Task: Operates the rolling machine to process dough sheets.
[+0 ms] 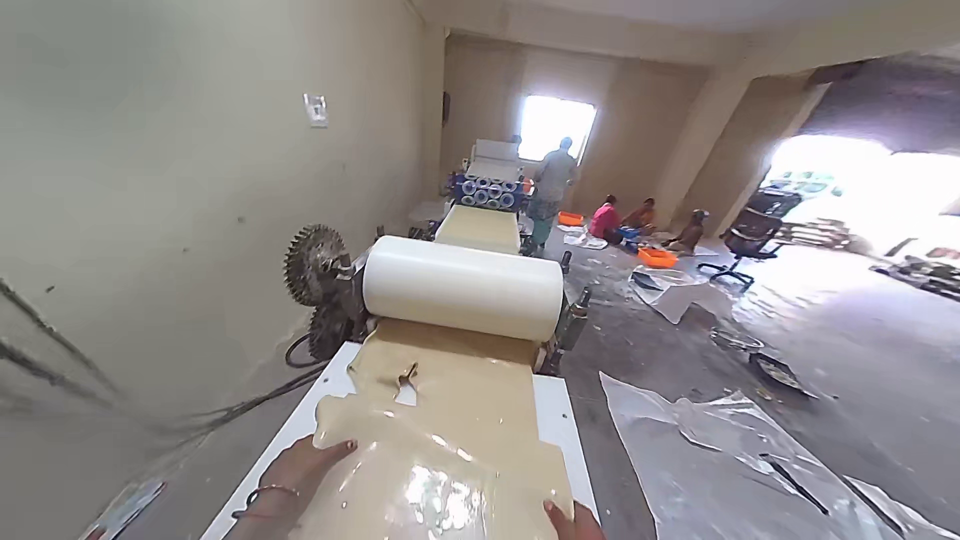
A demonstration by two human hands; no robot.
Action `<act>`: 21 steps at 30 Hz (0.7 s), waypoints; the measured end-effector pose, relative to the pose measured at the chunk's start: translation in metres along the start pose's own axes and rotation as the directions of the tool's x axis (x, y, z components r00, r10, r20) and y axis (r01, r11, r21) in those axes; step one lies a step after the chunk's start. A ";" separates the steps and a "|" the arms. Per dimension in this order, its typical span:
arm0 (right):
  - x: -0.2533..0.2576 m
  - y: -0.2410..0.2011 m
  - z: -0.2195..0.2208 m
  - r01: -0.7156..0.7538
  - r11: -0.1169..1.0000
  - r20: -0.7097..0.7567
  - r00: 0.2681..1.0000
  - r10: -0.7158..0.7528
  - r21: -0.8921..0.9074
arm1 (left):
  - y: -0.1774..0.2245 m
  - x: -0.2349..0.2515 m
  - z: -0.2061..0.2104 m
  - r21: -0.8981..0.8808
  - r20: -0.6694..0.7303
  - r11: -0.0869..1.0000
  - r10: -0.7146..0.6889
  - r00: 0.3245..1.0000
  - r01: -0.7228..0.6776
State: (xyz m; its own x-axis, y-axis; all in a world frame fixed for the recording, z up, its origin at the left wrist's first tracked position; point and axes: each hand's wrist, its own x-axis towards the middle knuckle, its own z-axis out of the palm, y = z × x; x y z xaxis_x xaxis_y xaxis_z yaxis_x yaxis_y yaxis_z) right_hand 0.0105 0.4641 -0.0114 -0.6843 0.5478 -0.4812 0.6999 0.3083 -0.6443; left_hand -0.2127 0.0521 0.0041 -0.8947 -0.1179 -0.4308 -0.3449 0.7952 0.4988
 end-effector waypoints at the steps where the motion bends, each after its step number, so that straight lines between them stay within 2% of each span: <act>1: 0.006 -0.006 -0.004 0.000 0.999 0.012 1.000 0.000 -0.052 | -0.004 -0.015 0.000 0.001 -0.018 0.999 -0.036 0.999 0.036; 3: 0.022 -0.015 -0.009 0.011 0.990 0.028 1.000 -0.007 -0.139 | -0.018 -0.036 0.004 -0.041 -0.037 0.997 -0.071 0.997 0.070; 7: 0.036 -0.029 -0.010 0.050 0.960 0.051 0.998 -0.038 -0.277 | -0.059 -0.042 0.023 -0.246 -0.097 0.969 -0.040 0.994 0.015; 11: 0.035 -0.046 -0.016 0.041 0.922 0.126 0.992 0.008 -0.384 | -0.045 -0.019 0.018 -0.330 -0.115 0.943 0.006 0.993 -0.044; 15: 0.039 -0.051 -0.005 -0.013 0.937 0.082 0.996 0.044 -0.348 | -0.027 0.016 0.011 -0.293 -0.111 0.953 0.050 0.993 -0.081; 18: 0.044 -0.050 -0.004 -0.019 0.940 0.096 0.994 0.055 -0.341 | -0.014 0.036 0.000 -0.190 -0.043 0.977 0.086 0.995 -0.092; 21: 0.048 -0.066 -0.017 -0.002 0.865 0.084 0.995 0.051 -0.502 | -0.006 0.050 -0.014 -0.027 0.084 0.994 0.111 0.990 -0.109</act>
State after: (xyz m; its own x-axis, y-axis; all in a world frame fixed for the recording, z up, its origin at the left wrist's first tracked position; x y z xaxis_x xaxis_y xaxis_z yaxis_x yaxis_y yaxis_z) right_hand -0.0648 0.4837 0.0182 -0.6626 0.4952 -0.5619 0.7093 0.6559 -0.2584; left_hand -0.2591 0.0335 -0.0095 -0.9004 0.0212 -0.4345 -0.2529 0.7872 0.5625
